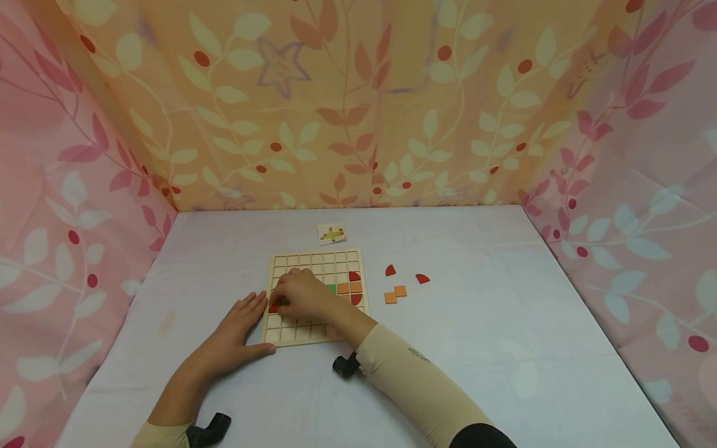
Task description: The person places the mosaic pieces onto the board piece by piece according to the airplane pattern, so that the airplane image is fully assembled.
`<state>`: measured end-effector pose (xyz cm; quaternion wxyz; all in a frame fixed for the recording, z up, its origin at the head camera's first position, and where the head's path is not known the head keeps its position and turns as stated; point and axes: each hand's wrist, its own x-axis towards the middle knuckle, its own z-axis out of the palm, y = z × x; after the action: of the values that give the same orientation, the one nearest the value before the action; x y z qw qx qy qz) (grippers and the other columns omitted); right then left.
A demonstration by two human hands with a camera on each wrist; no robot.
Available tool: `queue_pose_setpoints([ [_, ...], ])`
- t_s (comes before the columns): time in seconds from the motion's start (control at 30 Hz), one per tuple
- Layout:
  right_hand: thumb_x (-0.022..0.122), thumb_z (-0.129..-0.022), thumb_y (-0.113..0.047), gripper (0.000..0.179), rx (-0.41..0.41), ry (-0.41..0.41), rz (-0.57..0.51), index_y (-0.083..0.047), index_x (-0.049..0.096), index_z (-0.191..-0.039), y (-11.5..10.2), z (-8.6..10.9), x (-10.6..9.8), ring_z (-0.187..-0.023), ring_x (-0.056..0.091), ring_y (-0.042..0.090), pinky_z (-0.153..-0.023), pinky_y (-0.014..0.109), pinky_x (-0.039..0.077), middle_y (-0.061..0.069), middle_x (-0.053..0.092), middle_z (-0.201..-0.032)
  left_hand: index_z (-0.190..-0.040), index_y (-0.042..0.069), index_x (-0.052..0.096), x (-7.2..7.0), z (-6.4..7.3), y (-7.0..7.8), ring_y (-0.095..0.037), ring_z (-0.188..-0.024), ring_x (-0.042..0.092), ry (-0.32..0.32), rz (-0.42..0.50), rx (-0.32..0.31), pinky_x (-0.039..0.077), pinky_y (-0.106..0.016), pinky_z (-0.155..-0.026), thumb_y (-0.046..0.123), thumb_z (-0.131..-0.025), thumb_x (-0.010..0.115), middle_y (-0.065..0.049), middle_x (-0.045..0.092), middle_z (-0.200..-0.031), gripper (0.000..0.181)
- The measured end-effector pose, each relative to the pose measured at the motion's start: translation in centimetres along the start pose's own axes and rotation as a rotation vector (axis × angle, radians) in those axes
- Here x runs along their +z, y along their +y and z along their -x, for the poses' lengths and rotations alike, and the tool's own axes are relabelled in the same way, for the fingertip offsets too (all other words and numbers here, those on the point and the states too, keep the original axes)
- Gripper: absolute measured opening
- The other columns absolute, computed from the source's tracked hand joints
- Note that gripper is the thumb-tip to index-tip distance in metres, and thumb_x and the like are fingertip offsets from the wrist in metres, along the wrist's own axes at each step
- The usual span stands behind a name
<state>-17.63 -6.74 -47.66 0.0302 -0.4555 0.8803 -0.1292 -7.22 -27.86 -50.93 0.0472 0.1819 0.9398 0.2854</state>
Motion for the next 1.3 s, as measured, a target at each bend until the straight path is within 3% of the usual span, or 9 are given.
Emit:
queue_pose_setpoints([
  [0.77, 0.076, -0.09, -0.031, 0.024, -0.001, -0.039, -0.037, -0.035, 0.078, -0.113, 0.2, 0.3, -0.9, -0.103, 0.053, 0.005, -0.087, 0.029, 0.041, -0.018, 0.065, -0.107, -0.162, 0.008, 0.03, 0.1, 0.0, 0.1, -0.036, -0.158, 0.011, -0.006, -0.001, -0.024, 0.008, -0.051, -0.129, 0.063, -0.079, 0.08, -0.008, 0.024, -0.17, 0.112],
  [1.03, 0.074, -0.093, -0.034, 0.022, -0.031, -0.02, -0.013, -0.034, 0.077, -0.116, 0.0, 1.5, -2.8, -0.111, 0.053, 0.006, -0.097, 0.032, 0.044, -0.016, 0.066, -0.113, -0.162, 0.009, 0.03, 0.1, 0.0, 0.2, -0.035, -0.159, 0.01, -0.007, 0.005, -0.036, 0.009, -0.053, -0.128, 0.063, -0.078, 0.08, -0.007, 0.023, -0.17, 0.112],
  [1.3, 0.076, -0.092, -0.03, 0.023, -0.073, 0.045, -0.033, -0.028, 0.078, -0.115, 0.0, 3.8, -5.2, -0.11, 0.055, 0.009, -0.095, 0.031, 0.045, -0.012, 0.069, -0.112, -0.162, 0.008, 0.03, 0.2, 0.0, 0.2, -0.035, -0.159, 0.01, -0.012, 0.004, -0.044, 0.009, -0.053, -0.128, 0.065, -0.078, 0.079, -0.008, 0.024, -0.17, 0.113],
])
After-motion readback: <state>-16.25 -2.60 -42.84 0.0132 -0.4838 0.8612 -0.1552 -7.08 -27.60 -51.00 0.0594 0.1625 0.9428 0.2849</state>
